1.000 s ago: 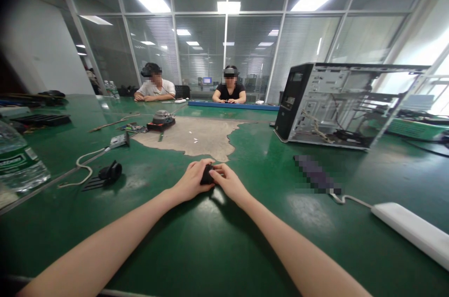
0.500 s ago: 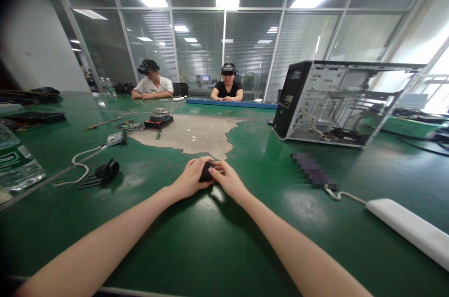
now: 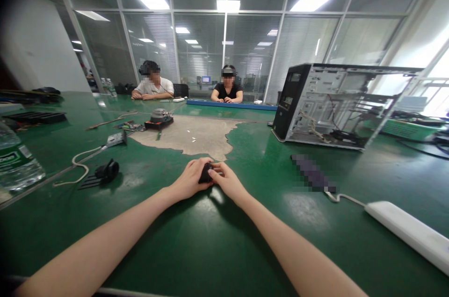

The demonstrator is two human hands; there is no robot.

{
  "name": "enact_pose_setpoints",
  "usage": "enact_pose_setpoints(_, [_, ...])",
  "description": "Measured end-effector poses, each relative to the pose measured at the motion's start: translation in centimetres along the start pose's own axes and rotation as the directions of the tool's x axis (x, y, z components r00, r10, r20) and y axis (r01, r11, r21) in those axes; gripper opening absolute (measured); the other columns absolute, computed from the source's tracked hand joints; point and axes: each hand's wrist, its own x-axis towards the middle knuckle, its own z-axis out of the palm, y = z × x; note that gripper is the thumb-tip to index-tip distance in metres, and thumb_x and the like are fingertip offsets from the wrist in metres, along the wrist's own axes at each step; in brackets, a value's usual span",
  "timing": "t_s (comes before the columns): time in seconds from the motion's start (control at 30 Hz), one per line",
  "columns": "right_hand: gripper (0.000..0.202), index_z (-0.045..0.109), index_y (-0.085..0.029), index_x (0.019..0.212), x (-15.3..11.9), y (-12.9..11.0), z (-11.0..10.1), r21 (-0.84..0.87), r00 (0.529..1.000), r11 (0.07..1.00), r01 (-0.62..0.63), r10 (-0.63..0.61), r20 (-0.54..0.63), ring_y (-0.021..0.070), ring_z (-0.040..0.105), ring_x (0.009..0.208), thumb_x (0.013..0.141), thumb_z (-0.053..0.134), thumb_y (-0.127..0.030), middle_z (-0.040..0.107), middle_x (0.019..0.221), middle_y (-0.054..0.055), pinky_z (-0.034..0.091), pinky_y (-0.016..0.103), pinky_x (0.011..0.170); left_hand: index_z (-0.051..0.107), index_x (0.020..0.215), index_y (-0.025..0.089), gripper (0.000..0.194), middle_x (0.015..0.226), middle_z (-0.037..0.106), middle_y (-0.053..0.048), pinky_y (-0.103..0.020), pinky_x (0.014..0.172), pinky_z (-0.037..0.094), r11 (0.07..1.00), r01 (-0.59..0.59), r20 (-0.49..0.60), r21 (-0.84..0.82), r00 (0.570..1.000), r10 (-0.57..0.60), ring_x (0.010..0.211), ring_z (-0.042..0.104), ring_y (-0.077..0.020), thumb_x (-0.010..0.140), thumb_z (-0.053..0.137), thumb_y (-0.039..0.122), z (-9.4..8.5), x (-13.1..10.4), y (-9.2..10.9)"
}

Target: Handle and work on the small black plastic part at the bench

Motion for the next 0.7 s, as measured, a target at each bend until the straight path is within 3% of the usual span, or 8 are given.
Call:
enact_pose_setpoints(0.13, [0.029, 0.047, -0.022, 0.088, -0.36, -0.2, -0.16, 0.023, 0.999, 0.999, 0.034, -0.035, 0.029, 0.0128, 0.056, 0.076, 0.067, 0.062, -0.035, 0.056, 0.088, 0.001, 0.047, 0.03, 0.07, 0.03, 0.114, 0.024, 0.054, 0.111, 0.046, -0.004, -0.039, 0.094, 0.027, 1.0, 0.004, 0.001, -0.009, 1.0, -0.004, 0.106, 0.045, -0.0198, 0.068, 0.059, 0.024, -0.06, 0.0, 0.09])
enact_pose_setpoints(0.4, [0.028, 0.048, -0.021, 0.093, 0.21, 0.36, -0.02, -0.01, 0.999, 0.999, 0.039, -0.039, -0.038, 0.0125, 0.055, 0.076, 0.071, 0.056, -0.038, 0.056, 0.089, 0.002, 0.046, 0.031, 0.07, 0.03, 0.115, 0.024, 0.057, 0.112, 0.046, -0.005, -0.039, 0.094, 0.027, 1.0, 0.0, 0.006, -0.004, 1.0, 0.001, 0.107, 0.043, -0.0206, 0.067, 0.06, 0.022, 0.07, -0.01, -0.15])
enact_pose_setpoints(0.7, [0.028, 0.048, -0.022, 0.087, -0.38, -0.33, -0.1, 0.009, 0.998, 0.998, 0.056, -0.056, 0.0, 0.0133, 0.056, 0.079, 0.068, 0.061, -0.036, 0.056, 0.089, 0.001, 0.046, 0.031, 0.072, 0.03, 0.114, 0.024, 0.055, 0.11, 0.046, -0.004, -0.039, 0.094, 0.028, 1.0, -0.004, 0.0, -0.004, 1.0, 0.004, 0.106, 0.044, -0.0202, 0.068, 0.059, 0.023, -0.09, -0.02, 0.05])
